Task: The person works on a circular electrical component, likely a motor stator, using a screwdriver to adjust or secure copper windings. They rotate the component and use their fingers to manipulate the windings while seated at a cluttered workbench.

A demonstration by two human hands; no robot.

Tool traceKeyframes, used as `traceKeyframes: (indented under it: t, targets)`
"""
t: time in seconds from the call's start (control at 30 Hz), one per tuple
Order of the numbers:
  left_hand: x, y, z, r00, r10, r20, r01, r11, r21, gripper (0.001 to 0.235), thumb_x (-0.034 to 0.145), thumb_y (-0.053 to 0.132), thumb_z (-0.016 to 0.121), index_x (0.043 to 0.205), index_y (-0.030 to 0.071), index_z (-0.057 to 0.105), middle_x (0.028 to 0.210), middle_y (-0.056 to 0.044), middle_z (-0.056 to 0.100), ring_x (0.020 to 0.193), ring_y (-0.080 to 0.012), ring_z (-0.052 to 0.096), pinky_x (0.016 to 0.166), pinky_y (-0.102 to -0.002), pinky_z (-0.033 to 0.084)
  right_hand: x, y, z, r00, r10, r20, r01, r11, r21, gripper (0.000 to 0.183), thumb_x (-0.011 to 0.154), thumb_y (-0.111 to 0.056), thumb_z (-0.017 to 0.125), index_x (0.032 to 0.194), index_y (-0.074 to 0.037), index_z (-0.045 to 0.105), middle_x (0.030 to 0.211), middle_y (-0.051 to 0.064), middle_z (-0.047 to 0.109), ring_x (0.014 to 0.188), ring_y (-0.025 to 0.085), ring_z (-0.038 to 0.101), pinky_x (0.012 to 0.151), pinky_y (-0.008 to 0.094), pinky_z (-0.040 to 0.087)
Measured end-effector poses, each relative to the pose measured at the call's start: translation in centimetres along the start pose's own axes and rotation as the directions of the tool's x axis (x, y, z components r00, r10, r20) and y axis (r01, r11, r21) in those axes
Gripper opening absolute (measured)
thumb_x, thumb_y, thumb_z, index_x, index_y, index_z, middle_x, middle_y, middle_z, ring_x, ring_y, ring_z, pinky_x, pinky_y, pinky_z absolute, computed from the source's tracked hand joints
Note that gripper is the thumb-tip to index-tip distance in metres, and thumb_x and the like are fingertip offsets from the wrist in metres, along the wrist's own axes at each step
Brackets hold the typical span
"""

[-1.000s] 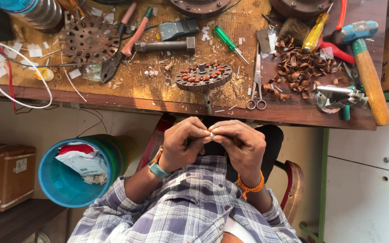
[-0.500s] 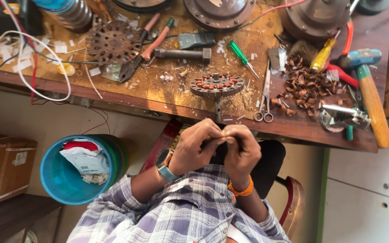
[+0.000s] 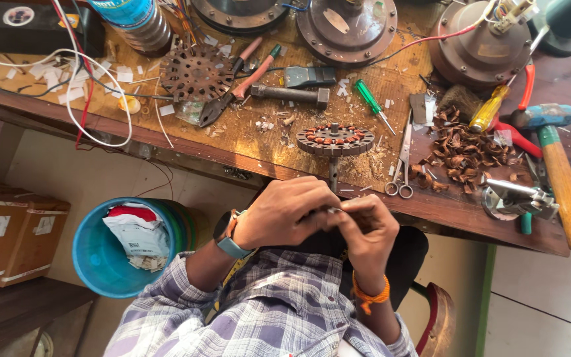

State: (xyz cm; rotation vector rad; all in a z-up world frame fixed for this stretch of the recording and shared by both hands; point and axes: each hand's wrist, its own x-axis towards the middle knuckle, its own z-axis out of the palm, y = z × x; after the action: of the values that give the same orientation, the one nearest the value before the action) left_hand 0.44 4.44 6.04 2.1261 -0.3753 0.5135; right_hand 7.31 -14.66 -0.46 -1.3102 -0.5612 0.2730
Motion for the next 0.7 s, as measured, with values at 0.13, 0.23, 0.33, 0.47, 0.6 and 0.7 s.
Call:
traceKeyframes:
  t: [0.13, 0.23, 0.33, 0.47, 0.6, 0.7]
  targets:
    - [0.0, 0.1, -0.7, 0.994, 0.081, 0.079, -0.074, 0.993, -0.09, 0.025, 0.091, 0.02, 0.075, 0.108, 0.008, 0.061, 0.091, -0.005, 0.063, 0.087, -0.0274, 0.066, 0.072, -0.038, 0.053, -0.1, -0.4, -0.9, 0.955, 0.248, 0.164, -0.296, 0.83, 0.472, 0.016, 0.096, -0.005, 0.072, 0.099, 0.002, 0.058, 0.084, 0.009, 0.066, 0.065, 0.012, 0.066, 0.054, 0.025, 0.054]
    - [-0.2, -0.1, -0.9, 0.986, 0.125, 0.112, -0.118, 0.991, -0.067, 0.022, 0.094, 0.019, 0.075, 0.105, 0.01, 0.058, 0.09, -0.004, 0.062, 0.086, -0.0256, 0.067, 0.07, -0.037, 0.053, -0.3, -0.3, -1.2, 0.907, 0.306, 0.291, -0.419, 0.735, 0.533, 0.019, 0.097, -0.008, 0.073, 0.1, 0.002, 0.056, 0.08, 0.009, 0.064, 0.062, 0.011, 0.062, 0.049, 0.023, 0.05]
    - [-0.5, -0.2, -0.8, 0.982, 0.139, 0.126, -0.138, 0.99, -0.021, 0.021, 0.094, 0.02, 0.074, 0.101, 0.01, 0.056, 0.089, -0.004, 0.06, 0.082, -0.0257, 0.067, 0.067, -0.037, 0.053, -0.2, 0.3, -1.4, 0.861, 0.328, 0.389, -0.503, 0.667, 0.55, 0.021, 0.099, -0.01, 0.074, 0.101, 0.002, 0.057, 0.076, 0.007, 0.061, 0.06, 0.009, 0.059, 0.048, 0.021, 0.048]
    - [-0.9, -0.1, -0.5, 0.988, 0.067, 0.139, -0.078, 0.994, 0.074, 0.02, 0.098, 0.02, 0.071, 0.098, 0.01, 0.053, 0.086, -0.004, 0.058, 0.077, -0.0257, 0.067, 0.063, -0.038, 0.051, 0.0, 1.5, -1.3, 0.83, 0.361, 0.426, -0.555, 0.619, 0.556, 0.023, 0.098, -0.014, 0.075, 0.1, 0.0, 0.056, 0.078, 0.006, 0.061, 0.06, 0.008, 0.057, 0.048, 0.02, 0.046]
    - [-1.3, -0.3, 0.1, 0.985, -0.016, 0.17, -0.004, 0.993, 0.119, 0.017, 0.1, 0.018, 0.068, 0.105, 0.009, 0.054, 0.085, -0.004, 0.059, 0.074, -0.0249, 0.067, 0.059, -0.038, 0.05, 0.0, 2.7, -1.5, 0.794, 0.403, 0.455, -0.607, 0.549, 0.574, 0.024, 0.096, -0.015, 0.076, 0.1, -0.001, 0.057, 0.082, 0.006, 0.062, 0.058, 0.005, 0.054, 0.046, 0.018, 0.043]
    - [-1.4, -1.1, 0.4, 0.982, -0.009, 0.188, -0.022, 0.986, 0.162, 0.023, 0.091, 0.011, 0.065, 0.112, 0.01, 0.057, 0.088, -0.004, 0.061, 0.075, -0.0252, 0.068, 0.059, -0.037, 0.051, 0.1, 3.7, -1.5, 0.732, 0.466, 0.496, -0.68, 0.466, 0.566, 0.025, 0.095, -0.017, 0.075, 0.102, 0.002, 0.06, 0.08, 0.006, 0.062, 0.056, 0.004, 0.052, 0.045, 0.017, 0.041]
